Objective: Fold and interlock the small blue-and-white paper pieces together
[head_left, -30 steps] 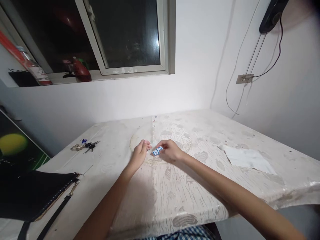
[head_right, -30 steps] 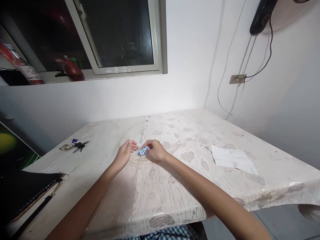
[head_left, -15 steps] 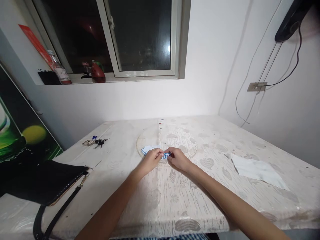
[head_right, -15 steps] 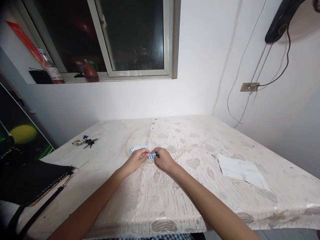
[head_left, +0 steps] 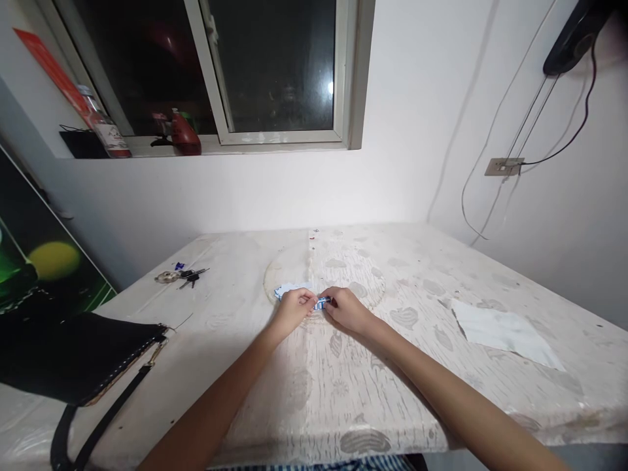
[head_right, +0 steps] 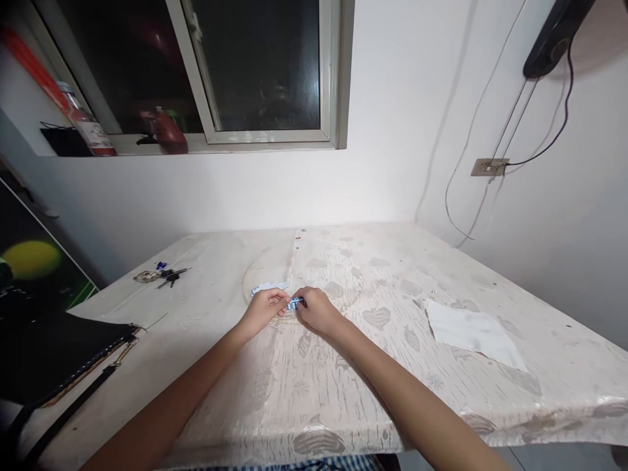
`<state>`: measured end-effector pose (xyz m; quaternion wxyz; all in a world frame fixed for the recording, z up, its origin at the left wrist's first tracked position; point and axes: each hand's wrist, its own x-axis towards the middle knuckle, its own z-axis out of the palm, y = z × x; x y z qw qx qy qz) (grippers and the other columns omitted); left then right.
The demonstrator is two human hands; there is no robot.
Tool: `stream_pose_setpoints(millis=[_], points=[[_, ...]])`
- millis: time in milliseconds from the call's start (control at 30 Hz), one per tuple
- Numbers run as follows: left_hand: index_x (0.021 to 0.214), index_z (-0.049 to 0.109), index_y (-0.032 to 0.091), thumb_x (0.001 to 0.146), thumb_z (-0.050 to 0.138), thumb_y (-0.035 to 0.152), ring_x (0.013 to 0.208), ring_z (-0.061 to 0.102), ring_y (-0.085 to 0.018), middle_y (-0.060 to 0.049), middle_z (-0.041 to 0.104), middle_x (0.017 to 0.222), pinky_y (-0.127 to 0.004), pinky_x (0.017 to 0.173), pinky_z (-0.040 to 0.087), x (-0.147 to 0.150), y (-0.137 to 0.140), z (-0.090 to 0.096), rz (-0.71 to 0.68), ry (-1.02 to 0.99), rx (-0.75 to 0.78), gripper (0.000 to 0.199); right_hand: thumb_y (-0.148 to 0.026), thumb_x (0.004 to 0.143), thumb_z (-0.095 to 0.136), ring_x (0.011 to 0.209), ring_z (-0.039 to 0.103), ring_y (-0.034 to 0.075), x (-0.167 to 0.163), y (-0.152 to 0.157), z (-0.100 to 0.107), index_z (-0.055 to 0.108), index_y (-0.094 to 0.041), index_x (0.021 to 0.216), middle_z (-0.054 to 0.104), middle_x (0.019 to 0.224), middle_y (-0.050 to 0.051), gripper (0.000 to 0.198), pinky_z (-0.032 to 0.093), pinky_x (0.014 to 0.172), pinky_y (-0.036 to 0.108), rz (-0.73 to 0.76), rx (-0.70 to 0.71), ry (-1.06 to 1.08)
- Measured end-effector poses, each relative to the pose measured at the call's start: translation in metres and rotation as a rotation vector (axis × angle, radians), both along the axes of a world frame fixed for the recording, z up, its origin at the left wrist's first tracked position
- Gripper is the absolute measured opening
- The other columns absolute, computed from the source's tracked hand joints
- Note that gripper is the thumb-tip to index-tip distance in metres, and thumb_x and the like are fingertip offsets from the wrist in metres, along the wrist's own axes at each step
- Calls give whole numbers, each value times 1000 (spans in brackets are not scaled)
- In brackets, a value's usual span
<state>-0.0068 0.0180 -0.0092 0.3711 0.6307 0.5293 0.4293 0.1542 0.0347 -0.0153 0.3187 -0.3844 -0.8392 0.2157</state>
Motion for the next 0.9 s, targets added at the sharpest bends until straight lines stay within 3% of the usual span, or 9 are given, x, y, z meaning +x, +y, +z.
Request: stream_pose_setpoints(millis=[300, 733, 900], points=[[67, 63, 13, 68, 55, 16, 52, 57, -10, 0, 60, 54, -23, 58, 47, -9, 15, -12, 2, -153, -132, 9, -5, 74, 45, 74, 55, 15, 1, 2, 0, 64, -11, 92, 63, 85, 9, 27, 40, 67, 23, 41, 53, -78], [72, 65, 11, 72, 53, 11, 56, 60, -11, -2, 64, 58, -24, 66, 49, -8, 11, -4, 17, -283, -276, 12, -9, 75, 50, 78, 57, 16, 5, 6, 2, 65, -13, 93, 65, 90, 8, 24, 41, 69, 24, 46, -17, -51], [77, 66, 12, 67, 57, 9, 63, 62, -11, -3, 66, 65, -24, 72, 49, -12, 12, -7, -24, -235, -264, 14, -8, 73, 50, 76, 57, 16, 4, 6, 4, 66, -12, 90, 65, 87, 8, 24, 40, 68, 23, 40, -28, -94]])
